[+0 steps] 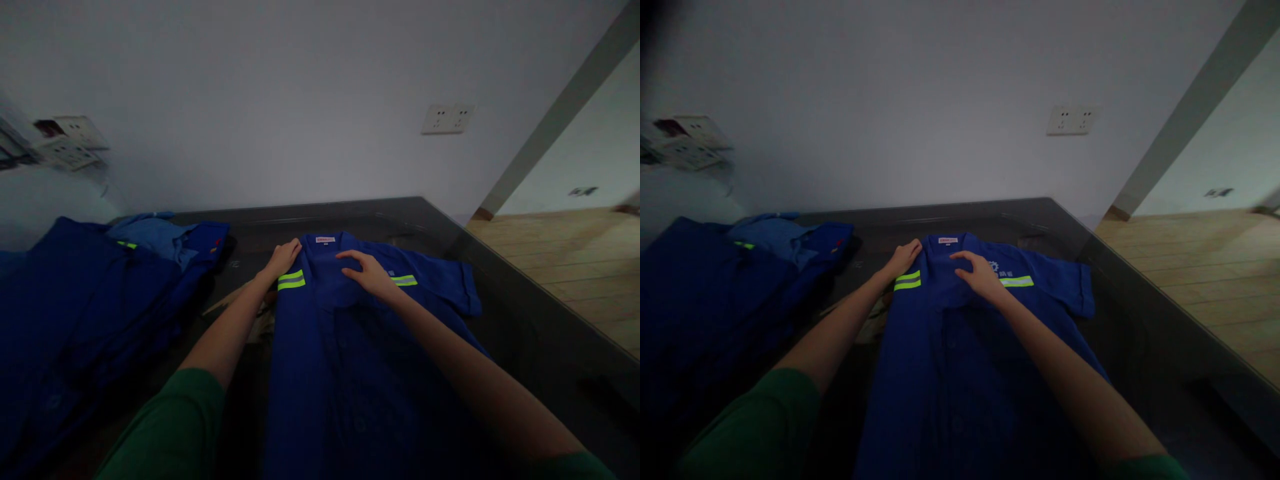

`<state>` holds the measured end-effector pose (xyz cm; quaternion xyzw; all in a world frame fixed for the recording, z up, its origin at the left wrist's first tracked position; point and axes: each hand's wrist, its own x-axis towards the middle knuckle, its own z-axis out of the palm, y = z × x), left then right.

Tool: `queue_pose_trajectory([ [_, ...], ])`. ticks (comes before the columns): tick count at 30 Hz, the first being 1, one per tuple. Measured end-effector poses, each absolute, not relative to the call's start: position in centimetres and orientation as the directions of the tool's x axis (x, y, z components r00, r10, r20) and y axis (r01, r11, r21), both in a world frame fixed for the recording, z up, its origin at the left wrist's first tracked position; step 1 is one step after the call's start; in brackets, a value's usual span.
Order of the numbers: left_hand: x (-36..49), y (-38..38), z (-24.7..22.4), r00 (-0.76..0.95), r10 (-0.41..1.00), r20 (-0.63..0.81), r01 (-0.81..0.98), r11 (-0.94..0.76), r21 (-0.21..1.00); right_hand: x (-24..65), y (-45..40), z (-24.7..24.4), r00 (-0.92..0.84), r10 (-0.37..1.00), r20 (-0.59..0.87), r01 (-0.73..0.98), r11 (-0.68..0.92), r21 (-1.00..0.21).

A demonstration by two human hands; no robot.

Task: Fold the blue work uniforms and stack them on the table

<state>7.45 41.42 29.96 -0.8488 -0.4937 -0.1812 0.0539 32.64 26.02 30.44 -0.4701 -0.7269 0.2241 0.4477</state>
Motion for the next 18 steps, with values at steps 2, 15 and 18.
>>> queue_pose_trajectory([
  [2,7.4,41.5,29.9,0.448,0.822,0.352,0.862,-0.502,0.076,33.1,24.8,30.5,-0.150,0.875,0.460,0.513,0.467,-0.720],
  [15,7.6,40.9,29.7,0.529,0.762,0.373,0.837,-0.540,-0.084,34.4,24.9,26.6,-0.059,0.994,0.091,0.256,0.104,-0.961],
  [18,7.6,40.9,29.5,0.501,0.767,0.401,0.856,-0.509,-0.095,34.0,24.9,26.6,-0.119,0.986,0.115,0.323,0.148,-0.935],
])
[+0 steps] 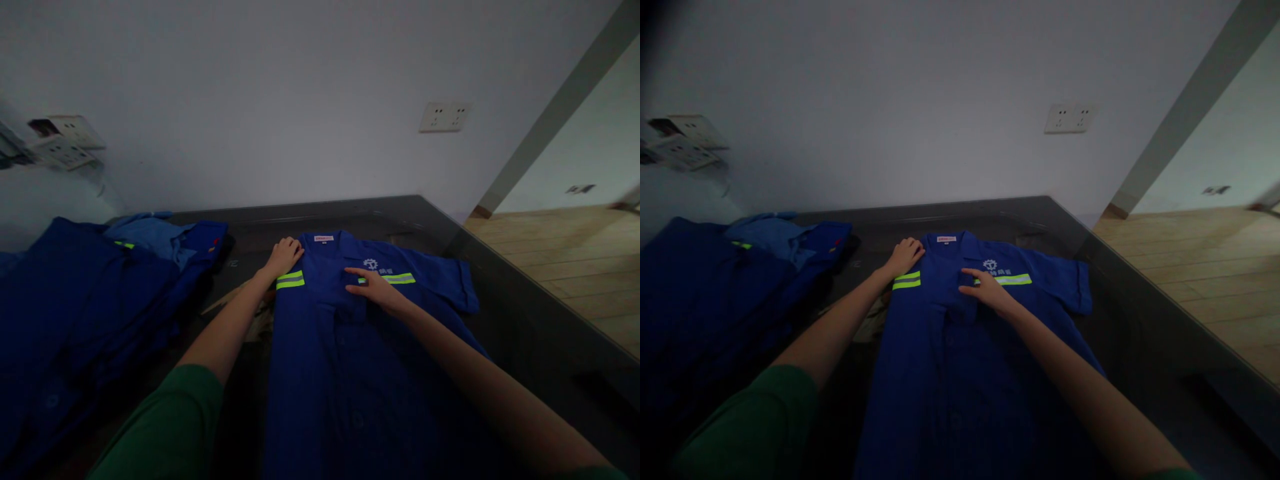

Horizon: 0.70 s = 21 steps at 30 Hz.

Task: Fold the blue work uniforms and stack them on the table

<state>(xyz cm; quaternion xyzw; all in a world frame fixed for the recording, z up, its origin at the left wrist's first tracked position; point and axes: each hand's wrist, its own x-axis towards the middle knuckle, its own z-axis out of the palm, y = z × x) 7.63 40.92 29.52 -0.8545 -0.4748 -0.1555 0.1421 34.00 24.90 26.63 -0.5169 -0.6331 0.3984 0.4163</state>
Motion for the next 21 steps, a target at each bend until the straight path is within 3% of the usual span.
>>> queue_pose_trajectory([
  [4,7.6,41.2,29.2,0.516,0.750,0.415,0.846,-0.523,-0.105,34.0,24.4,26.1,-0.065,0.988,0.140,0.336,0.153,-0.929],
  [9,7.6,41.4,29.4,0.538,0.797,0.275,0.842,-0.523,-0.130,34.5,23.5,25.5,-0.051,0.992,0.119,0.252,0.128,-0.959],
  [15,9.4,38.0,31.8,0.572,0.627,0.528,0.804,-0.556,-0.211,34.1,20.6,25.4,-0.032,0.994,0.100,0.070,0.103,-0.992],
  [18,10.9,34.0,33.0,0.599,0.592,0.540,0.727,-0.684,-0.057,34.0,19.5,25.2,-0.138,0.989,0.043,0.017,0.045,-0.999],
  [21,11.7,29.3,32.7,0.758,0.548,0.352,0.525,-0.834,0.168,34.0,19.1,25.1,-0.249,0.968,0.025,-0.003,0.025,-1.000],
])
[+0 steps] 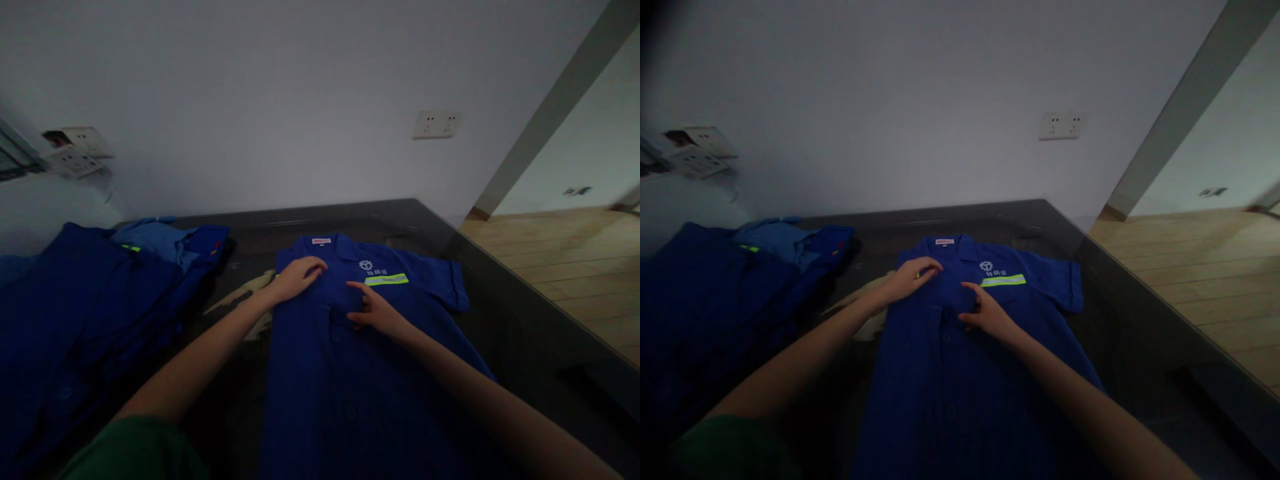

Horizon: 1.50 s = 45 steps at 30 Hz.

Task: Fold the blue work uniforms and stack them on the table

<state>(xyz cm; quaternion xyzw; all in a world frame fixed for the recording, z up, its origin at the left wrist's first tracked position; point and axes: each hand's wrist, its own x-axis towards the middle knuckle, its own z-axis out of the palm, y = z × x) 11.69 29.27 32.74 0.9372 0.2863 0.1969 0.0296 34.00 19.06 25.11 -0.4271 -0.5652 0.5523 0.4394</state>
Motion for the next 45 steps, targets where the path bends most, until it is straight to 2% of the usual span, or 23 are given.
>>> queue_pose_trajectory([
  [2,11.5,26.7,31.9,0.853,0.483,0.200,0.431,-0.866,0.253,33.9,19.0,25.2,-0.278,0.960,0.023,0.020,0.030,-0.999],
  [4,11.0,25.2,30.8,0.878,0.463,0.125,0.416,-0.865,0.279,33.9,18.9,25.5,-0.273,0.962,0.006,0.086,0.031,-0.996],
  [8,10.6,24.5,29.6,0.847,0.512,0.141,0.449,-0.833,0.323,33.7,18.5,26.1,-0.265,0.962,-0.062,0.325,0.028,-0.945],
  [11,11.1,24.5,29.4,0.820,0.552,0.150,0.474,-0.803,0.362,33.6,18.0,26.4,-0.230,0.973,-0.028,0.527,0.100,-0.844],
  [14,11.7,23.9,29.2,0.803,0.575,0.160,0.518,-0.805,0.290,33.7,17.5,26.8,-0.178,0.982,0.056,0.727,0.170,-0.665],
  [17,11.9,23.3,28.6,0.787,0.587,0.192,0.557,-0.809,0.190,33.8,17.0,27.5,-0.081,0.987,0.137,0.830,0.143,-0.540],
  [19,11.9,23.2,28.2,0.783,0.587,0.204,0.565,-0.809,0.162,33.7,16.7,27.9,-0.064,0.973,0.223,0.836,0.174,-0.521],
  [23,11.9,23.5,27.6,0.773,0.591,0.232,0.559,-0.807,0.190,32.3,16.9,27.8,-0.193,0.936,0.293,0.787,0.326,-0.524],
  [31,11.6,23.4,27.4,0.659,0.638,0.399,0.466,-0.763,0.448,29.3,18.0,27.1,-0.175,0.961,0.215,0.860,0.256,-0.442],
  [36,11.3,23.6,27.5,0.575,0.682,0.453,0.451,-0.725,0.520,29.3,18.7,27.7,-0.196,0.964,0.179,0.759,0.265,-0.596],
  [38,11.2,23.6,27.5,0.560,0.686,0.465,0.474,-0.725,0.499,29.3,18.9,27.9,-0.191,0.965,0.179,0.699,0.262,-0.665],
  [41,11.1,23.6,27.3,0.592,0.660,0.462,0.534,-0.751,0.389,29.3,19.2,27.8,-0.184,0.969,0.163,0.656,0.244,-0.714],
  [45,11.1,23.6,27.2,0.680,0.608,0.409,0.599,-0.783,0.168,29.1,19.2,27.1,-0.207,0.960,0.189,0.723,0.281,-0.631],
])
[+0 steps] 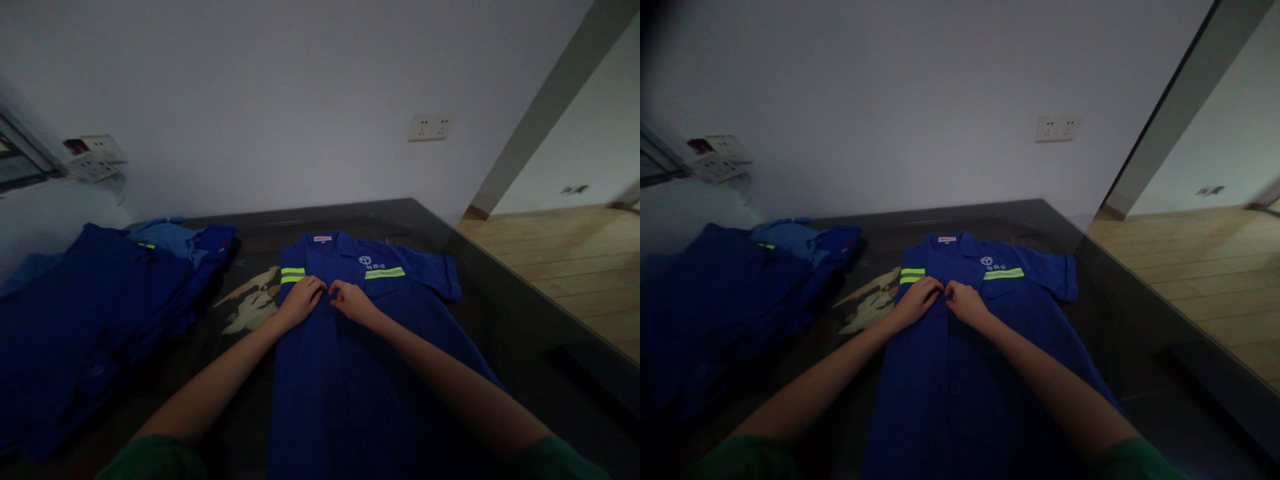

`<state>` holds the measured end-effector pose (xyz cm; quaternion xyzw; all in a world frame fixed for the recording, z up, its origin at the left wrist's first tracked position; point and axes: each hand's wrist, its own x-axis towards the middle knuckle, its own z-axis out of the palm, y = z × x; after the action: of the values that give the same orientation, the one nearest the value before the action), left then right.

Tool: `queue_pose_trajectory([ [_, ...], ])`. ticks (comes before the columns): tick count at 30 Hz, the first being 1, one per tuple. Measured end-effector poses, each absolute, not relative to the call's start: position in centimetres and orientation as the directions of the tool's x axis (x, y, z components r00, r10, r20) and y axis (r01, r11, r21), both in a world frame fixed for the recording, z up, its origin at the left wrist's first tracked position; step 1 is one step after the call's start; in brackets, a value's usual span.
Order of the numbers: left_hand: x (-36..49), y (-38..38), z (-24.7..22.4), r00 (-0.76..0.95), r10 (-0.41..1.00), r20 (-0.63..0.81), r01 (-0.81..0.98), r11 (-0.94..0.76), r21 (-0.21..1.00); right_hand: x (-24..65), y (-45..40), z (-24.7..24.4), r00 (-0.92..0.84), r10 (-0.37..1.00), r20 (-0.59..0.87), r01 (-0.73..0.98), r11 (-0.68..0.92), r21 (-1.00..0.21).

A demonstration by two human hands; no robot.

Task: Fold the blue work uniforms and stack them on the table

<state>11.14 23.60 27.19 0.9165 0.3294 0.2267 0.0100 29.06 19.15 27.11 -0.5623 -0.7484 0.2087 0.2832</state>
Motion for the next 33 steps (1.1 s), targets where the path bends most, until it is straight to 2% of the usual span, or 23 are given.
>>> queue_pose_trajectory([
  [2,11.2,23.7,27.1,0.698,0.594,0.400,0.618,-0.782,0.084,28.9,19.0,26.7,-0.209,0.957,0.203,0.774,0.289,-0.564],
  [5,11.2,23.8,26.9,0.683,0.608,0.405,0.658,-0.753,0.021,28.8,18.8,26.4,-0.207,0.955,0.212,0.803,0.290,-0.520],
  [11,11.3,23.7,26.1,0.690,0.648,0.322,0.709,-0.695,-0.118,30.2,18.9,26.4,-0.228,0.937,0.266,0.760,0.342,-0.553],
  [13,11.4,23.7,26.1,0.695,0.651,0.304,0.709,-0.691,-0.139,30.5,18.4,26.7,-0.193,0.925,0.328,0.751,0.355,-0.557],
  [15,11.5,23.6,26.2,0.695,0.656,0.295,0.712,-0.686,-0.152,30.3,17.5,26.8,-0.197,0.877,0.439,0.745,0.424,-0.514],
  [17,11.5,23.4,26.3,0.699,0.655,0.286,0.709,-0.687,-0.160,29.7,16.1,26.5,-0.288,0.809,0.513,0.742,0.527,-0.415],
  [19,11.6,23.3,26.4,0.704,0.651,0.286,0.705,-0.690,-0.164,29.0,14.7,25.7,-0.393,0.772,0.500,0.755,0.581,-0.304],
  [22,11.6,23.0,26.4,0.652,0.676,0.343,0.749,-0.643,-0.157,28.7,13.5,24.1,-0.452,0.784,0.425,0.800,0.567,-0.197],
  [26,11.6,22.6,26.1,0.503,0.742,0.443,0.855,-0.502,-0.131,29.4,13.2,22.5,-0.455,0.792,0.407,0.820,0.551,-0.155],
  [33,11.6,23.6,26.3,0.447,0.847,0.287,0.893,-0.441,-0.091,29.6,12.9,22.2,-0.450,0.789,0.419,0.816,0.554,-0.164],
])
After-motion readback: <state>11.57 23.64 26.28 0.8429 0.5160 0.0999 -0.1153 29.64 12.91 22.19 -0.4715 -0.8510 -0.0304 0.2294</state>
